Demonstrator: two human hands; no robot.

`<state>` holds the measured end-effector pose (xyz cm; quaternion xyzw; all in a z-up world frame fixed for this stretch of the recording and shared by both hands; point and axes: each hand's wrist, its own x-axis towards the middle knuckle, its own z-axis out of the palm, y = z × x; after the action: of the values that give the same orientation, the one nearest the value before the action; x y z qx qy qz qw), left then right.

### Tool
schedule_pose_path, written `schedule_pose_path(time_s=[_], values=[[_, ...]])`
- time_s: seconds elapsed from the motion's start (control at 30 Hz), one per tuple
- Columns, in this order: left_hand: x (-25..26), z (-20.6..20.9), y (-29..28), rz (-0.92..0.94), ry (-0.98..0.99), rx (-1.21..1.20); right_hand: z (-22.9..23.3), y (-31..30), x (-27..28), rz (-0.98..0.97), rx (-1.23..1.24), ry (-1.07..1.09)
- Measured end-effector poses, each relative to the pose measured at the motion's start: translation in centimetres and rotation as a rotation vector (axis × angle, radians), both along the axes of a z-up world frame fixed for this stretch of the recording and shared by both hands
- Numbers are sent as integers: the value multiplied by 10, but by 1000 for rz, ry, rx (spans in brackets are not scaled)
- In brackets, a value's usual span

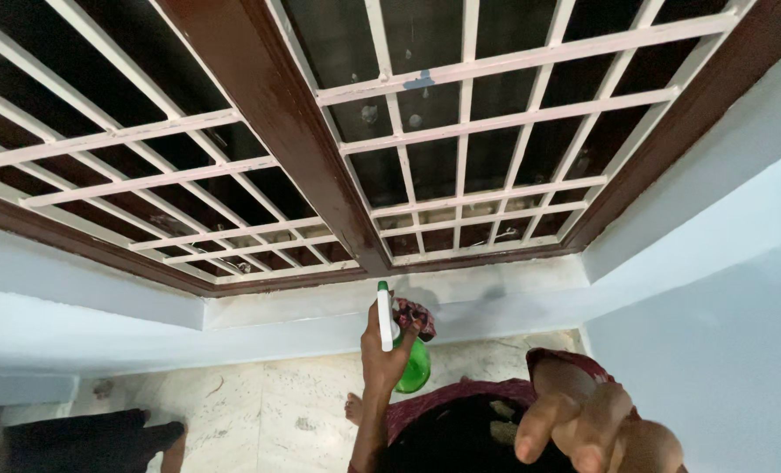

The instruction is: The person sprays a cleaning solution onto a window grille and wipes the bars with a cloth. The person repeatedly sprays and wipes different sections of the grille to clean it.

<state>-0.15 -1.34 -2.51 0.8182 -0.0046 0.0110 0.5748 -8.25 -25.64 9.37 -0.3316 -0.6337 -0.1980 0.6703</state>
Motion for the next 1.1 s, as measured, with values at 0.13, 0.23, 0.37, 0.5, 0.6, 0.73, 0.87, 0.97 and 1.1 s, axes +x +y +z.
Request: schedule_pose_path(time_s=[0.13,0.23,0.37,0.5,0.6,0.73,0.87,0.97,1.1], values=[[3,-1,0,-28,35,4,-18,-3,-6,21,21,71],[6,-4,-3,-47,29,18,-31,1,-18,40,15,177],[5,-5,-8,-79,42,-13,-24,13,-22,53,-6,165],[4,-2,-11,-99,10,-31,-8,5,14,88,-31,-170],[6,1,-13,-109,32,-26,-5,8,-13,-102,42,22],[7,6,-13,-112,-22,-7,6,-3,8,-139,86,-123],[10,8,-10,-108,-31,-74,36,-31,-14,-512,98,83],[10,11,-7,-76,-36,-42,58,-67,-10,-891,72,164],[16,10,-5,-59,-27,-53,65,-88,2,-1361,-5,299]])
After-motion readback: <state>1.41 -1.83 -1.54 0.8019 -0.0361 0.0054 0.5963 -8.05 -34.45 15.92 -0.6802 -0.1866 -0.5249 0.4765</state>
